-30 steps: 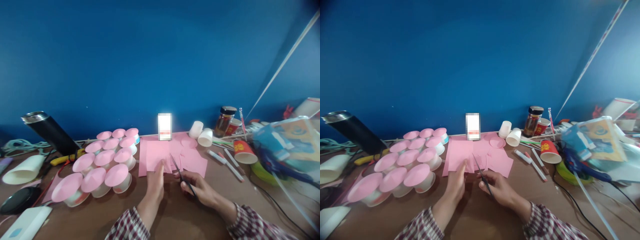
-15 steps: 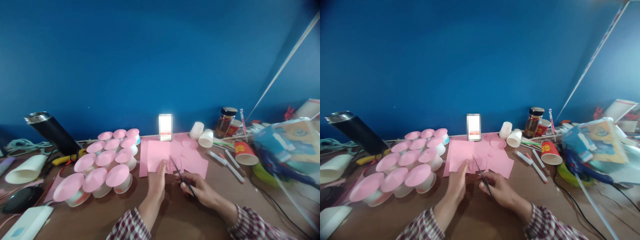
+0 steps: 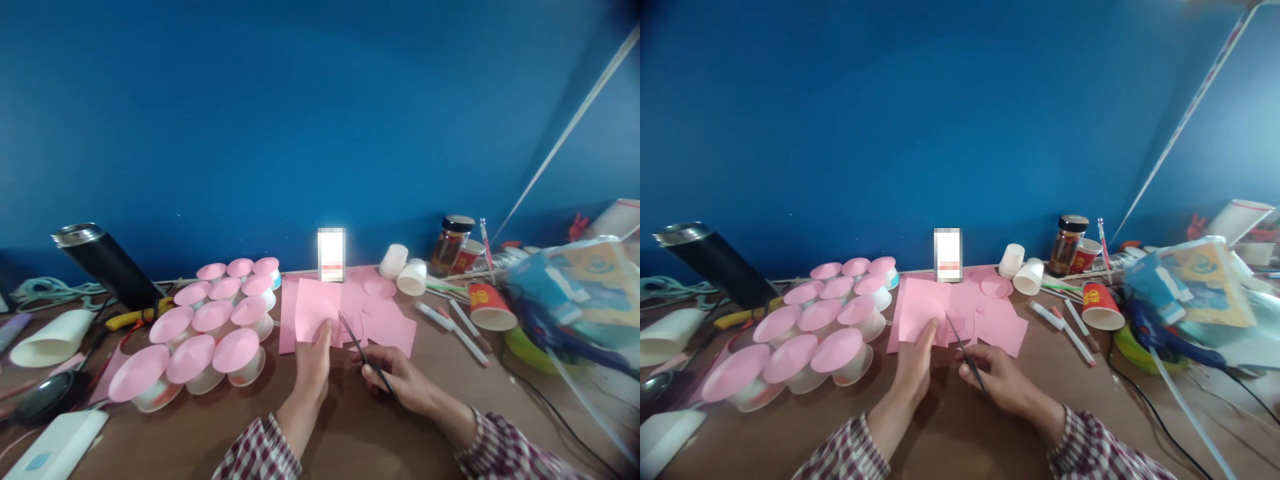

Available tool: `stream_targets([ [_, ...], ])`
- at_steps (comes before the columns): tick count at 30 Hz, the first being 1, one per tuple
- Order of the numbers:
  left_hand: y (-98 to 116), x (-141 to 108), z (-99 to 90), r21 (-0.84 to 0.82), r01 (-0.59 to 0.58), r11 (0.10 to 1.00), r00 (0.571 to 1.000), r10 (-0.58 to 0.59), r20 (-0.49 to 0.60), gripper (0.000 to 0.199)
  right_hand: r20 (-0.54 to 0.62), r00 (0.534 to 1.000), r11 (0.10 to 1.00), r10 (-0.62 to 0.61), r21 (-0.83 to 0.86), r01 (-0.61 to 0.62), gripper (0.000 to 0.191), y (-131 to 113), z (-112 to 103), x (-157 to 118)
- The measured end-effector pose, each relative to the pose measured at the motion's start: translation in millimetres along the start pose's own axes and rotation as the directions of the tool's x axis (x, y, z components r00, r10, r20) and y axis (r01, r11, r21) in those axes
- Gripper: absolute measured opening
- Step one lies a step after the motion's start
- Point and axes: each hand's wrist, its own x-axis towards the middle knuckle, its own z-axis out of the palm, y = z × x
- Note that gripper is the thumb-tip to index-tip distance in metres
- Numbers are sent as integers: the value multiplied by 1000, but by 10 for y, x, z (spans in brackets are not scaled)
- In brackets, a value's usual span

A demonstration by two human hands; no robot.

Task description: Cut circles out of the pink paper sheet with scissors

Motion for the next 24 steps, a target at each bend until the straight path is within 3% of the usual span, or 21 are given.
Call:
stream_targets([
  [8, 5, 2, -3, 26, -32, 999, 999, 33, -37, 46, 3, 1000, 1000, 0, -5, 0, 44, -1, -12, 3],
  [13, 98, -44, 17, 25, -55, 998, 998, 55, -2, 43, 16, 1000, 1000, 11, 20, -12, 45, 0, -8, 11],
  [24, 109, -118, 51, -24, 96, 995, 995, -96, 27, 41, -54, 999, 997, -3, 80, 7, 48, -13, 37, 25],
])
